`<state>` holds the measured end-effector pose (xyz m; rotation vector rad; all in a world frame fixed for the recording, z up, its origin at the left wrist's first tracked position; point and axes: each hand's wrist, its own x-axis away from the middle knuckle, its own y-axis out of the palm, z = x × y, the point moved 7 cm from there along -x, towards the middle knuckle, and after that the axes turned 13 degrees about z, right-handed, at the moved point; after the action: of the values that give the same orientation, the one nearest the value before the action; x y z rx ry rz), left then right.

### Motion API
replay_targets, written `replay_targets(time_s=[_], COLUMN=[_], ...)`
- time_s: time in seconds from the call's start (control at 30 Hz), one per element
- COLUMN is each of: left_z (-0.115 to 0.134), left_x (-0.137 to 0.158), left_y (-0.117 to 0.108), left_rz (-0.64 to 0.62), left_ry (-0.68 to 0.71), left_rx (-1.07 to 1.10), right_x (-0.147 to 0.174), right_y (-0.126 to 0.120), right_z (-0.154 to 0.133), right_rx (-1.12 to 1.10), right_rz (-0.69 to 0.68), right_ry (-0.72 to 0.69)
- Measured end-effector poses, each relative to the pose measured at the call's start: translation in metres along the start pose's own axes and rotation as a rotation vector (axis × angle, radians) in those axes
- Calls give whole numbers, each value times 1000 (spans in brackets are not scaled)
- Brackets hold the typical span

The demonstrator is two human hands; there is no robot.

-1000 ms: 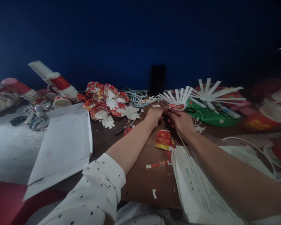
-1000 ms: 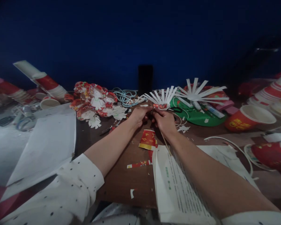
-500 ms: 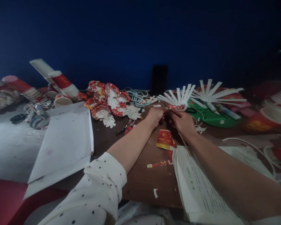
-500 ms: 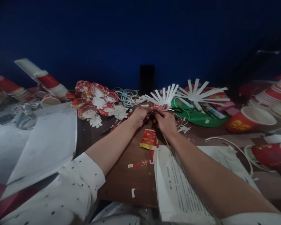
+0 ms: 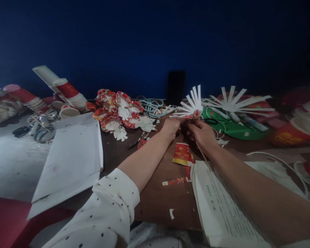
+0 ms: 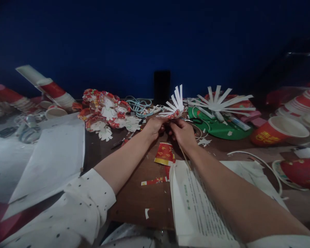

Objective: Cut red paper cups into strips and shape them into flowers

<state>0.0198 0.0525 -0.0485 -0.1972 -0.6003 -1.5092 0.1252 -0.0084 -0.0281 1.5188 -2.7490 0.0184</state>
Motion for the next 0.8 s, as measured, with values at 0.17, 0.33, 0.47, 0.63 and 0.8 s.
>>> replay_targets(time_s=[0.17,0.33,0.47,0.63,0.8], left_z=[4,5,5,7,7], left_x=[3,3,6,12,12], left_y=[2,1,3,6,6], left_rz=[-17,28,7,-52,-78], left_ry=[53,33,-25,-71,-30], left_rx=[-54,-20,64,169,138], right_x=[0,-3,-2,-2,-6], right_y=[2,2,1,-2,-7], right_z=[2,9,7,2,4], right_rx=[-48,-80,-91,-99,-105], right_rz=[-10,0,24,61,79], right_ry=[49,66,81,92,99])
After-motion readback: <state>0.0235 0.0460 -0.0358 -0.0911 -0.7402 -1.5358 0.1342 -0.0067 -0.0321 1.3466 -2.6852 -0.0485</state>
